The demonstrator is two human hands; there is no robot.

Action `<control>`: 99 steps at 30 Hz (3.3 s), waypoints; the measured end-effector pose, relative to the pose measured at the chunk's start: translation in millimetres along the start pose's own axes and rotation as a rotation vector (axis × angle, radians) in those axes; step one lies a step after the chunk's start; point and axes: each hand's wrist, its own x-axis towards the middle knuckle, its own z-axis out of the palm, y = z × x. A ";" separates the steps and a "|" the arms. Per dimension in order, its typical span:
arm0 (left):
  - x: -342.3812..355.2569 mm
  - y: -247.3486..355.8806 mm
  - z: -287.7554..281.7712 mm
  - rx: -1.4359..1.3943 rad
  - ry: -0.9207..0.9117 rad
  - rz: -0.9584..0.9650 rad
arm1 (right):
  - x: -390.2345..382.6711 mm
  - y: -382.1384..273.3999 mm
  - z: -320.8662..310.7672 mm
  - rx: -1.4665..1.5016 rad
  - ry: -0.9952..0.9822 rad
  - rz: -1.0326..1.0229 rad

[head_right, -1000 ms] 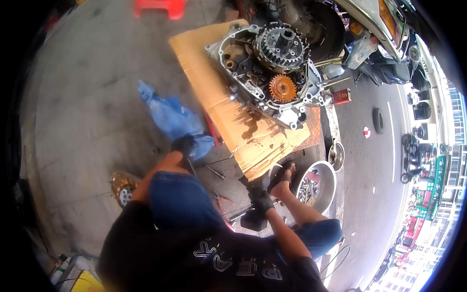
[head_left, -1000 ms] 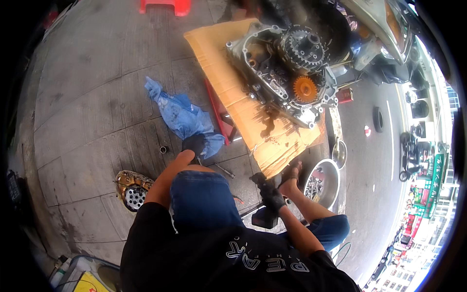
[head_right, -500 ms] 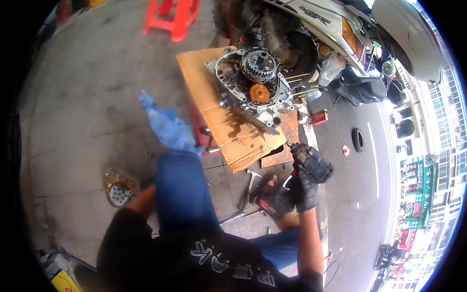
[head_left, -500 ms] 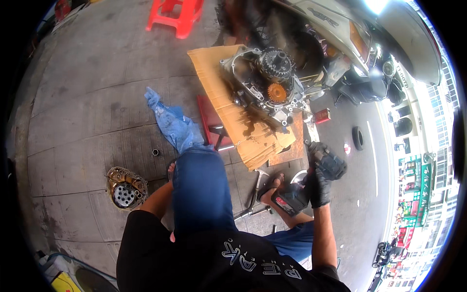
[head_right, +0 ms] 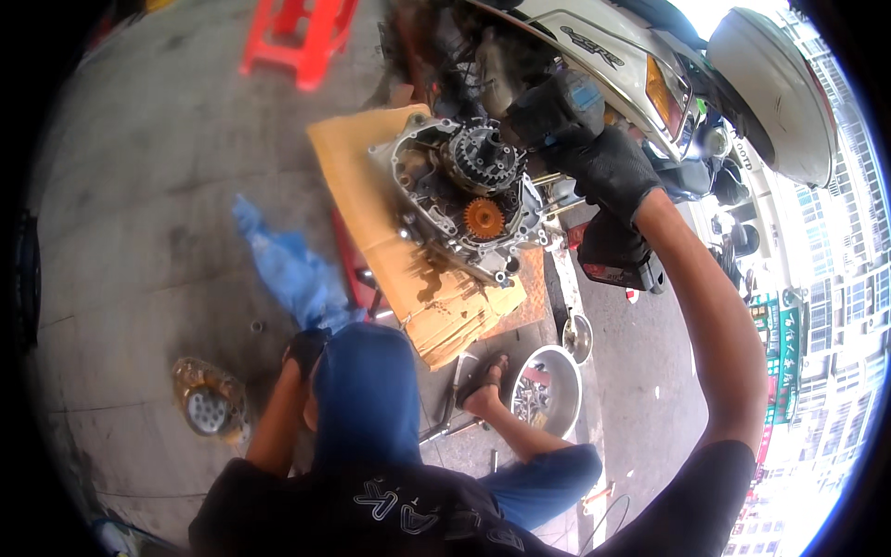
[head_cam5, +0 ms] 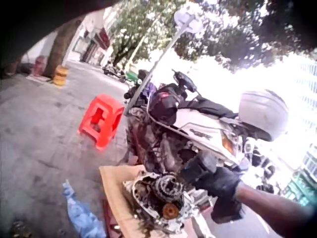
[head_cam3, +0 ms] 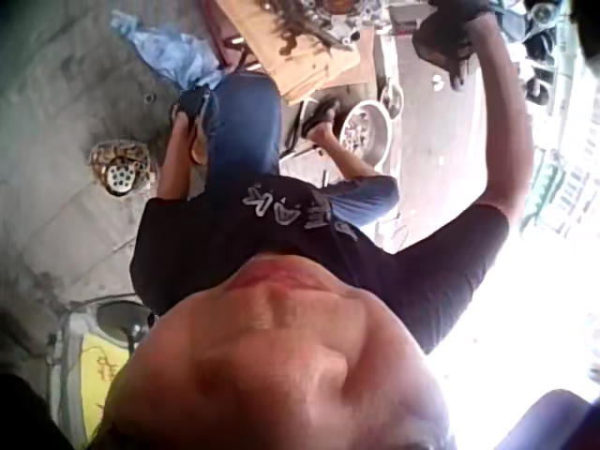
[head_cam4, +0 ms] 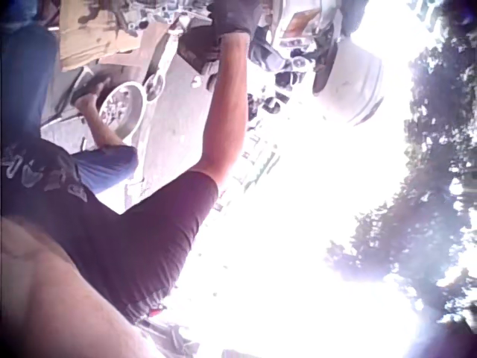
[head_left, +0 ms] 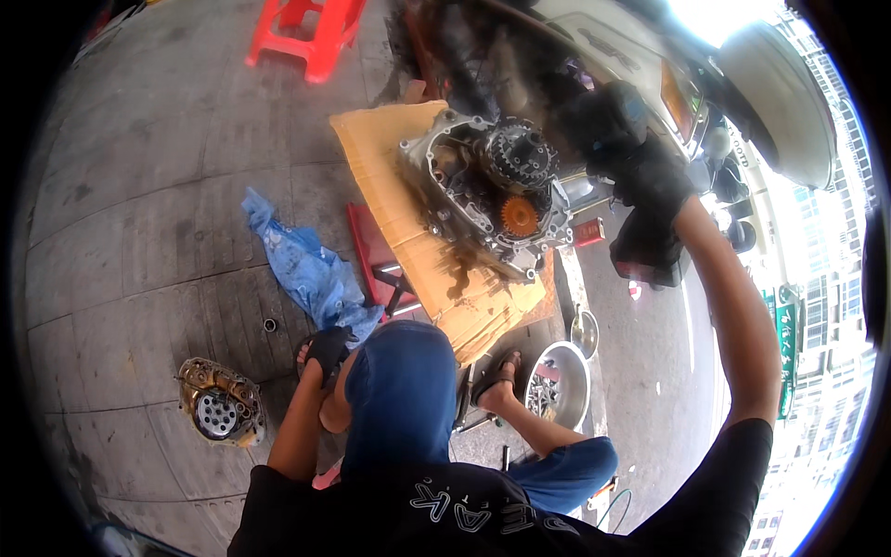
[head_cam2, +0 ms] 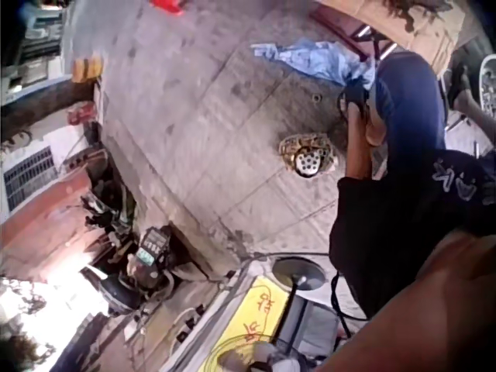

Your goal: The person works on a motorcycle engine component placed on a piece of cardboard on the ground, using a screwdriver and a power drill to remove parts and then wiping a component with a blue cloth.

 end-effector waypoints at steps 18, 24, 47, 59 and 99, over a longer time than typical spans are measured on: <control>130.1 427.0 -168.4 0.229 0.325 1.029 | 26.0 -31.7 1.5 0.086 -0.170 0.149; 164.7 417.8 -143.1 -0.017 0.043 0.961 | 27.6 -29.7 13.2 0.013 -0.219 0.155; 29.4 -21.3 9.0 0.283 -0.509 -0.142 | -148.9 191.1 340.0 0.510 -0.299 0.466; 65.0 -72.7 53.9 0.558 -0.396 -0.214 | -161.5 210.4 385.3 0.558 -0.309 0.549; 128.9 -171.0 11.6 0.416 0.152 -0.298 | 55.6 3.2 1.6 0.017 -0.415 -0.152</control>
